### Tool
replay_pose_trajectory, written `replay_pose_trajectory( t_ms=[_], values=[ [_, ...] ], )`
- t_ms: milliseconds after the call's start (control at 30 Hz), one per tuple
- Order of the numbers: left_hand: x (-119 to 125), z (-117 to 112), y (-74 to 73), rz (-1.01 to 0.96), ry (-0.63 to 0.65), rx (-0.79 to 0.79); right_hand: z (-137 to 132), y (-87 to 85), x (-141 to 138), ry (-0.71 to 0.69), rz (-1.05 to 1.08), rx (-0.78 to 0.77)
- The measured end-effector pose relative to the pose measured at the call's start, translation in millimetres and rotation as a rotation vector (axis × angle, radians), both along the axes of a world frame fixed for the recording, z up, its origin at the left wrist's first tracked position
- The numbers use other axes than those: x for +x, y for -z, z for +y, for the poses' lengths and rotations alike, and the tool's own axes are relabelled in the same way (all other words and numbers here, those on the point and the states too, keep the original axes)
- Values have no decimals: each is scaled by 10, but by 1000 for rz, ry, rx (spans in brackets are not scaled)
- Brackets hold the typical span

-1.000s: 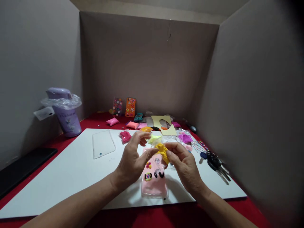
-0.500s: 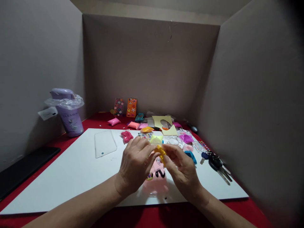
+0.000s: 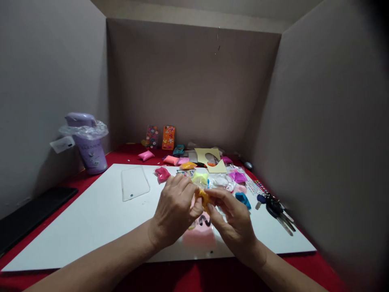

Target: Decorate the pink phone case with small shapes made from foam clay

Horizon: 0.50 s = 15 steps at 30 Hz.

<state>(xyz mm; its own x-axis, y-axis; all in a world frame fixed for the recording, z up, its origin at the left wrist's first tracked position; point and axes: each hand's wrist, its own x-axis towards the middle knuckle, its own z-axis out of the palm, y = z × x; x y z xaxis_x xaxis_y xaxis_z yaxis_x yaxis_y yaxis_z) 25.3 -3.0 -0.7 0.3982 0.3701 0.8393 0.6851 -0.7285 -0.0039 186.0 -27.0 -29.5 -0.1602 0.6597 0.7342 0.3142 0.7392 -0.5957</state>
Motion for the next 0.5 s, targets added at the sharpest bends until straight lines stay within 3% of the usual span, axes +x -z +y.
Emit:
replay_pose_trajectory(
  t_ms=[200,267,400,500],
  values=[
    [-4,36,13,-22,41,-99,17,9,3,25,-69,67],
    [-12,45,-7,-108,129,-286,42,23,18,35,-57,67],
    [-33,58,-66,-346,334,-803,93,39,51,64,28,-11],
    [-48,76,-81,-428,385,-912,113,30,64,92,79,-38]
  ],
)
